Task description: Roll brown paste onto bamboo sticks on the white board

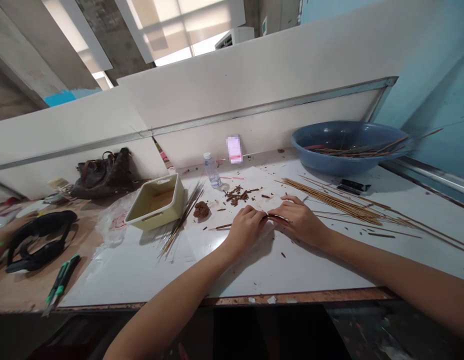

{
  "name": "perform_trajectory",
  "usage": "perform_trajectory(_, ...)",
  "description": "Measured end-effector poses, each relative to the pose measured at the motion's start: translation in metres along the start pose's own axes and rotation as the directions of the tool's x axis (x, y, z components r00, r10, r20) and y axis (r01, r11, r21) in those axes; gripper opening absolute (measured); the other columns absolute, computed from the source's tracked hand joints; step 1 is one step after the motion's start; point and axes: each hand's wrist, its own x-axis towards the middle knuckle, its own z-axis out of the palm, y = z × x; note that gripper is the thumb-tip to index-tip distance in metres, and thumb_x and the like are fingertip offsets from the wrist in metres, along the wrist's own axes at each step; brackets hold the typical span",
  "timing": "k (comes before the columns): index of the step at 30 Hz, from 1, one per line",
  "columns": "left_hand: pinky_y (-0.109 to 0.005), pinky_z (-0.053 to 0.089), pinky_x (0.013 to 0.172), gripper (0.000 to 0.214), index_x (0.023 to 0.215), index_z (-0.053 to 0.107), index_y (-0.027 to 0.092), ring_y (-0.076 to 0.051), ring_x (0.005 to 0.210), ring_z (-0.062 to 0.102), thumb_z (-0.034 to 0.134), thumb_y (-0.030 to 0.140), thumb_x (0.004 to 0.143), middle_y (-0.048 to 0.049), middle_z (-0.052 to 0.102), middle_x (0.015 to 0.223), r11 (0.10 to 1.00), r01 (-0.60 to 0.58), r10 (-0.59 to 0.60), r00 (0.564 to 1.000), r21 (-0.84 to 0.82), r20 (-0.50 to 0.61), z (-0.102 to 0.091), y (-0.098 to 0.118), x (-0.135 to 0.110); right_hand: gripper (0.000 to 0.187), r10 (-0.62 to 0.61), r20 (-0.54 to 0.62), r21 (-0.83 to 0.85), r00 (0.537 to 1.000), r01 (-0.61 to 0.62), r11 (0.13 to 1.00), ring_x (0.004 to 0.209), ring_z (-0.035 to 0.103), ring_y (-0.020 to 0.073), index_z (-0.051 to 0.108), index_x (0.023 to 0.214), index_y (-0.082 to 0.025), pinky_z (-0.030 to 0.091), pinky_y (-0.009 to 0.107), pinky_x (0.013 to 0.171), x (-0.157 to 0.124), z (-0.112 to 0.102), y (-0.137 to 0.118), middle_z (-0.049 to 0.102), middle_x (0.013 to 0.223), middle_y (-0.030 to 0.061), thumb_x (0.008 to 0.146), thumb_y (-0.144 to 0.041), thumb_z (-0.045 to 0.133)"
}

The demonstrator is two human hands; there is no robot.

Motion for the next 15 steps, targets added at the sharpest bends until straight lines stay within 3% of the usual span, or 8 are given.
perform_trajectory(8,-0.044,0.062,0.084,0.018,0.111,0.08,0.022,-0.026,0.094,0.073,0.063,0.022,0.111,-0.0083,0.081,0.091,0.999,-0.041,0.041,0.999,-0.019,-0.001,-0.0015,-0.0004,0.0011,0.021,-0.051,0.003,0.006,0.999,0.051,0.999,0.08,0.072,0.0201,0.078,0.122,-0.022,0.052,0.049,0.11,-0.0007,-0.0028,0.001,0.084,0.094,0.0028,0.114,-0.02,0.059)
perform_trajectory(15,-0.042,0.064,0.082,0.013,0.113,0.081,0.019,-0.026,0.091,0.072,0.071,0.017,0.104,-0.0074,0.084,0.095,1.0,0.007,-0.007,1.0,-0.014,-0.004,0.0011,-0.0023,0.0005,0.025,-0.038,0.062,-0.023,0.997,0.04,0.999,0.083,0.076,0.0211,0.075,0.13,-0.02,0.05,0.051,0.115,-0.0007,0.0018,0.0056,0.083,0.093,0.0041,0.116,-0.024,0.055)
